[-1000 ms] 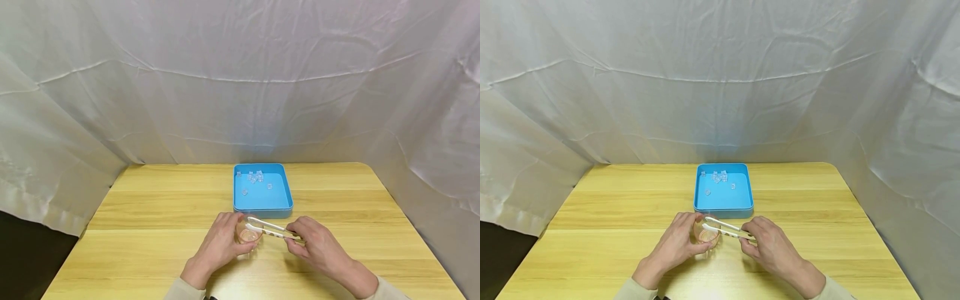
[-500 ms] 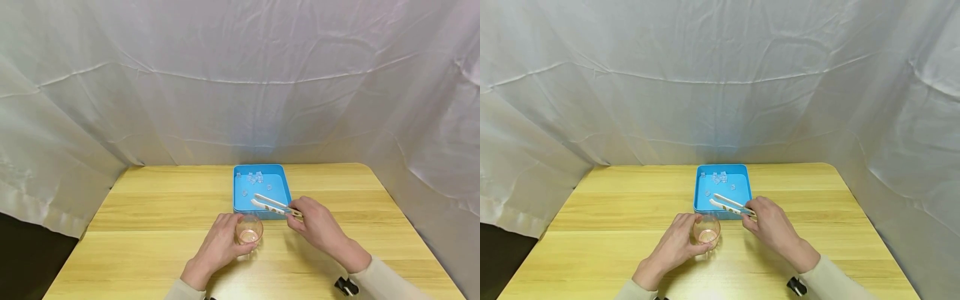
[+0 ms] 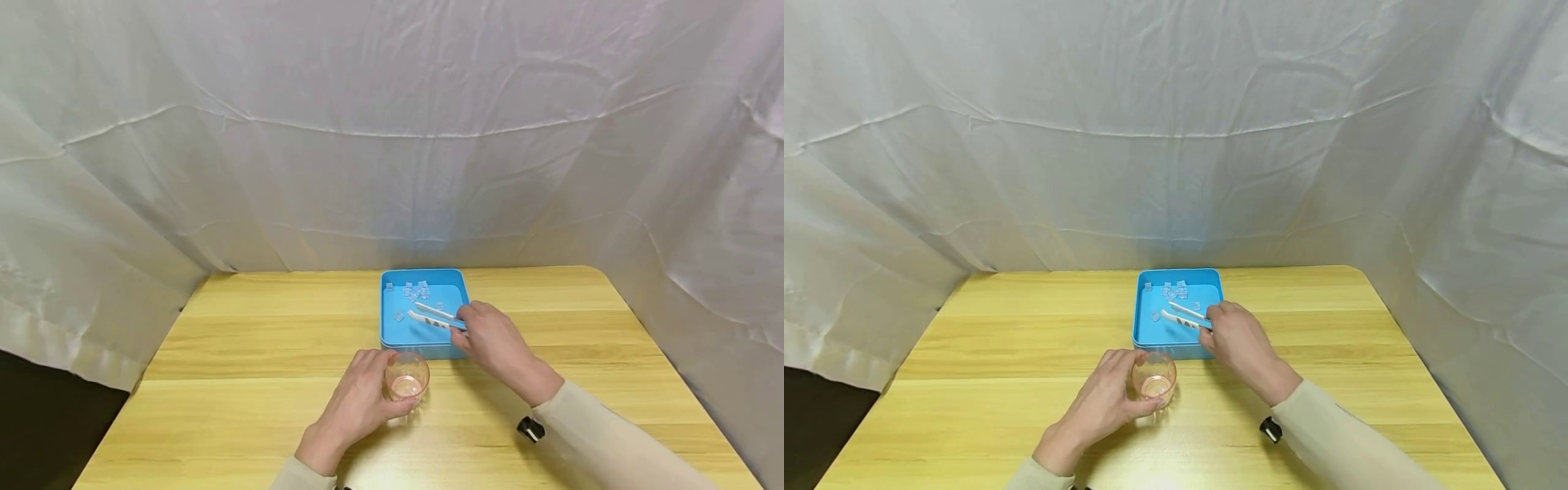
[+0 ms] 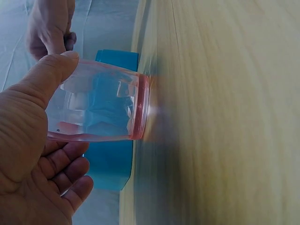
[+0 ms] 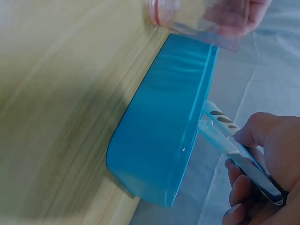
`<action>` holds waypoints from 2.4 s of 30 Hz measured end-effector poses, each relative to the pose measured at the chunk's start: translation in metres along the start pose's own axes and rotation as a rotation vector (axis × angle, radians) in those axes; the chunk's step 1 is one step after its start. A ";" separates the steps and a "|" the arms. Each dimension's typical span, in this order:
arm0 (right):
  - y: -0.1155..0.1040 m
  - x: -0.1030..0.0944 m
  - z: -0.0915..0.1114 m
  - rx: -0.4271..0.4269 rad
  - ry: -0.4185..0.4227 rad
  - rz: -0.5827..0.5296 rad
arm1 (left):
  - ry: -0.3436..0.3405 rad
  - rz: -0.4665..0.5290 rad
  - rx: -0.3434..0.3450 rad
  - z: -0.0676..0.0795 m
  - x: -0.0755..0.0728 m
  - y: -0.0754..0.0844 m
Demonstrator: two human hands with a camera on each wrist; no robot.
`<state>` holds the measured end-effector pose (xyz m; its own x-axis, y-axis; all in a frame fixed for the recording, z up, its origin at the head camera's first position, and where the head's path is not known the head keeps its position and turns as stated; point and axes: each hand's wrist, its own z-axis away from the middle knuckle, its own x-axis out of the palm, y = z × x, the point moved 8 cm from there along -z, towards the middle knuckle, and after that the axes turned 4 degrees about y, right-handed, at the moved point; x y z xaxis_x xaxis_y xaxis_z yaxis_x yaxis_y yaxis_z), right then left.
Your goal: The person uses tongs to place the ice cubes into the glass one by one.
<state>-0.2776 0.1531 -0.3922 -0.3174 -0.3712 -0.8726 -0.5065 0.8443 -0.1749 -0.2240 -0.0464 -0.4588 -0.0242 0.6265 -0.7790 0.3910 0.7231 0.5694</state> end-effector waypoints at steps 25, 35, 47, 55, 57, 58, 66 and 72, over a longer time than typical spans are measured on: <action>-0.003 0.036 -0.019 0.032 -0.077 -0.009 | 0.006 -0.009 0.007 -0.001 0.001 -0.001; -0.007 0.048 -0.025 0.022 -0.095 0.041 | -0.009 0.003 -0.001 0.000 0.002 -0.001; -0.011 0.047 -0.025 -0.033 -0.050 0.125 | 0.013 -0.010 0.023 -0.001 0.000 0.001; -0.011 0.047 -0.025 -0.044 -0.051 0.111 | 0.001 -0.007 0.011 -0.003 0.000 0.001; -0.010 0.047 -0.024 -0.045 -0.051 0.105 | 0.003 -0.008 0.015 -0.003 0.000 0.001; -0.010 0.047 -0.024 -0.044 -0.051 0.100 | 0.007 -0.008 0.019 -0.003 0.000 0.002; -0.007 0.049 -0.022 -0.021 -0.056 0.066 | 0.024 -0.016 0.033 -0.002 0.000 0.002; -0.003 0.048 -0.019 0.007 -0.070 0.052 | 0.017 -0.010 0.029 -0.003 0.001 0.000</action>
<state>-0.3067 0.1255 -0.4247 -0.2859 -0.2987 -0.9105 -0.4850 0.8646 -0.1314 -0.2262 -0.0449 -0.4584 -0.0443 0.6244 -0.7798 0.4169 0.7209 0.5536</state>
